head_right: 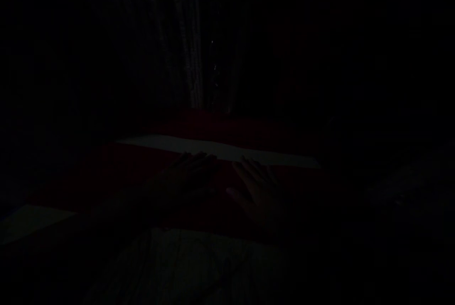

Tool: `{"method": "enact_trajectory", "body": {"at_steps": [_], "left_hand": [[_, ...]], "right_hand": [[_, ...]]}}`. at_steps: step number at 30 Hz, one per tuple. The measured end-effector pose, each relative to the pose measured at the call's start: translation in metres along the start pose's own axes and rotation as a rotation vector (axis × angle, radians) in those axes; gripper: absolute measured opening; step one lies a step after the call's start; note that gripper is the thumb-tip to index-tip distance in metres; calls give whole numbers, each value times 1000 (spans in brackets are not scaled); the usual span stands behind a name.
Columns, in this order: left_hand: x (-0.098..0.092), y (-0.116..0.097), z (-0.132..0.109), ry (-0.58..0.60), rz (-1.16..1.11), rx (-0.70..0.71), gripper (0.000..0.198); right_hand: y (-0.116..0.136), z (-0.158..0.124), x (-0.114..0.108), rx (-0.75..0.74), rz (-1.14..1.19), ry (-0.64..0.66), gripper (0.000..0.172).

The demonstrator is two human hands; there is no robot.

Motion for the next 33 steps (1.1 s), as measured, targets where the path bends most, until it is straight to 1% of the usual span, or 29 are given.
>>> {"method": "enact_trajectory", "body": {"at_steps": [6,9,12,18,22,24,28,30,33], "left_hand": [[2,3,0,-22,-19,16,91],[3,3,0,-21,3,11,93],[3,2,1,-5,18,0,94],[3,-1,0,22,41,-18,100],[0,-5,-1,50,56,-30,103],[-3,-6,-2,57,54,-43,102],[-5,-2,-4,78,45,-61,96],[-5,1,-5,55,23,-60,93],[-7,6,-7,23,16,-82,89]], "right_hand": [[2,2,-4,31,-25,113,102],[2,1,-5,35,-27,124,104],[-1,0,-4,14,-19,106,105],[-6,-1,3,-27,-28,13,93],[-7,-1,6,-34,-37,18,90],[-8,-2,8,-48,-50,-3,90],[-9,-4,9,-83,-83,-98,85],[-8,-5,9,-91,-87,-121,84],[-6,-6,7,-102,-95,-121,84]]}}
Point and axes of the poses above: each hand's wrist, its own z-axis towards the middle knuckle, its own x-axis out of the palm, y = z × x, the point moved 2 cm from there along z, towards the middle knuckle, and after that the axes turned 3 degrees about -z, right-handed, at the moved point
